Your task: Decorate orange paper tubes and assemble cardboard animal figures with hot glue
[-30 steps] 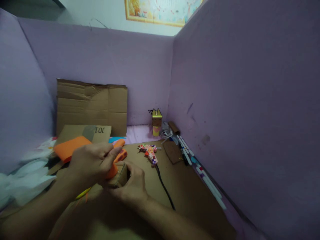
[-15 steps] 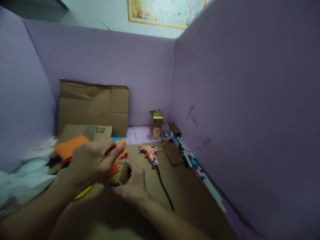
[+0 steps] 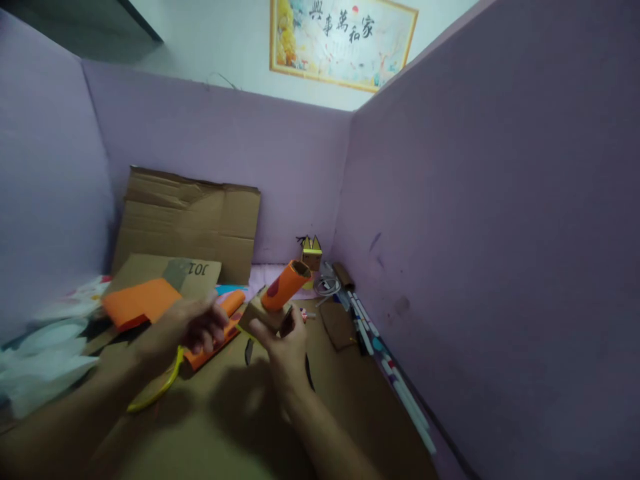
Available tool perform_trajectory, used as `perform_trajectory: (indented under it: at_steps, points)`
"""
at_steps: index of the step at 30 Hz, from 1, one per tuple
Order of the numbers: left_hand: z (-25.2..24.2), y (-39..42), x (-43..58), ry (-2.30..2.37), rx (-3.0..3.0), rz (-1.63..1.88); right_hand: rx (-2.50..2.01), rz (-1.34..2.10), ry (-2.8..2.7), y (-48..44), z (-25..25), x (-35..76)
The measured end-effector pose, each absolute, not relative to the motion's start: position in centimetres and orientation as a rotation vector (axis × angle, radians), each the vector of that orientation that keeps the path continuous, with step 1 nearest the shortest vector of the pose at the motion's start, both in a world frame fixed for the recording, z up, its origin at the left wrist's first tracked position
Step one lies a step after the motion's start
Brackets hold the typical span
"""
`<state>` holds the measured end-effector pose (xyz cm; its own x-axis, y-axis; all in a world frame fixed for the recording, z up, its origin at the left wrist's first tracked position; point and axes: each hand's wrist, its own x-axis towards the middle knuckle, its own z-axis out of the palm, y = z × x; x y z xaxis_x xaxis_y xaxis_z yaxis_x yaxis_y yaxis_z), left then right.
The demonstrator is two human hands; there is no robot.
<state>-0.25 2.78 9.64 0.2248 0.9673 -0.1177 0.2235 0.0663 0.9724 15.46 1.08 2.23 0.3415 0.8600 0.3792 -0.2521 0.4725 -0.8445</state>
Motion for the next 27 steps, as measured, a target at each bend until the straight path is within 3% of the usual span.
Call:
perform_trajectory:
  at_steps: [4,8,19,27]
  points:
    - [5.6,2.9,1.1,1.204,1.190,0.464,-0.916,0.732,-0.989,0.8,3.0,15.7]
    - [3.5,1.5,0.9,1.096,1.046,0.665,-0.955,0.722,-1.035,0.5,3.1,15.7]
    - [1.9,-0.9,2.1,0.835,0.882,0.450,-1.016,0.751,-1.025,0.8,2.6,15.2]
    - [1.7,-1.4,2.4,0.517,0.677,0.554,-1.052,0.594,-1.077,0.1,2.2,14.9]
